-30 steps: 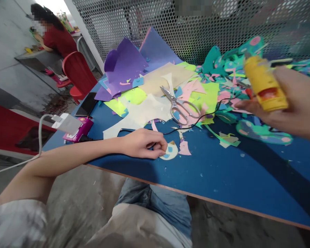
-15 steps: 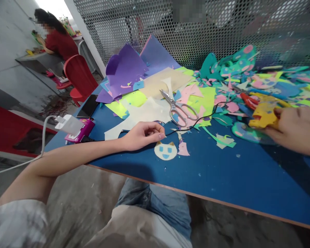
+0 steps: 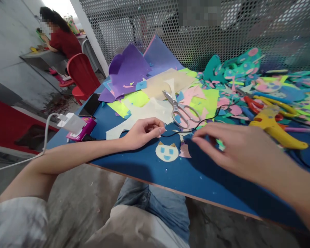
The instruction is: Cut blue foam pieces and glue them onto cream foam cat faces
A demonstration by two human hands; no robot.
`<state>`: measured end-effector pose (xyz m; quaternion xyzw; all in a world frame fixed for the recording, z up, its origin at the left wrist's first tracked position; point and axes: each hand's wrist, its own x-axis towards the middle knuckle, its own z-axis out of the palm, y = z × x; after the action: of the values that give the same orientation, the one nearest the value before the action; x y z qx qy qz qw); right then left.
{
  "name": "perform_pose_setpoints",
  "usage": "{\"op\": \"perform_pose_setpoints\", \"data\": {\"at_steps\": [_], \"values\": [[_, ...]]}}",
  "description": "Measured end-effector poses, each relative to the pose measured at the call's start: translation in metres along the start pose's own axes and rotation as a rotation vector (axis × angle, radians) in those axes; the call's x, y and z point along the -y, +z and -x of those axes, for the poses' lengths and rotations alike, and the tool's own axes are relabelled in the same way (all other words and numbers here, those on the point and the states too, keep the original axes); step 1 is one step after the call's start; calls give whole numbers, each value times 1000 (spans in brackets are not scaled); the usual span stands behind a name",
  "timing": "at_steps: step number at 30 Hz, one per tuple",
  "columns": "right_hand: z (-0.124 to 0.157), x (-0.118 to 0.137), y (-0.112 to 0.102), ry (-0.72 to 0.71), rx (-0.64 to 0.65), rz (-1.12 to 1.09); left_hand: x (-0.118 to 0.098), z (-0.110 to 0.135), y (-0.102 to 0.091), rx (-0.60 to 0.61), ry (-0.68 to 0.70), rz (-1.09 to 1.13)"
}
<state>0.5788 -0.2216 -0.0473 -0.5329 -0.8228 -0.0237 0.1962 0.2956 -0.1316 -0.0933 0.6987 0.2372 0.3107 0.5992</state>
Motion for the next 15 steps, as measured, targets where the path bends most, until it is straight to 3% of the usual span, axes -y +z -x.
{"op": "perform_pose_setpoints", "data": {"at_steps": [2, 4, 9, 15], "values": [[-15, 37, 8, -74, -6, -86, 0, 1, 0, -11, 22, -6], [-27, 54, 17, -47, -1, -190, 0, 1, 0, -24, 36, -12], [-41, 55, 33, 118, -38, -307, -2, 1, -2, -56, 19, -49], [-42, 58, 39, 186, -84, -395, -5, 2, 2, -41, 19, -22]]}}
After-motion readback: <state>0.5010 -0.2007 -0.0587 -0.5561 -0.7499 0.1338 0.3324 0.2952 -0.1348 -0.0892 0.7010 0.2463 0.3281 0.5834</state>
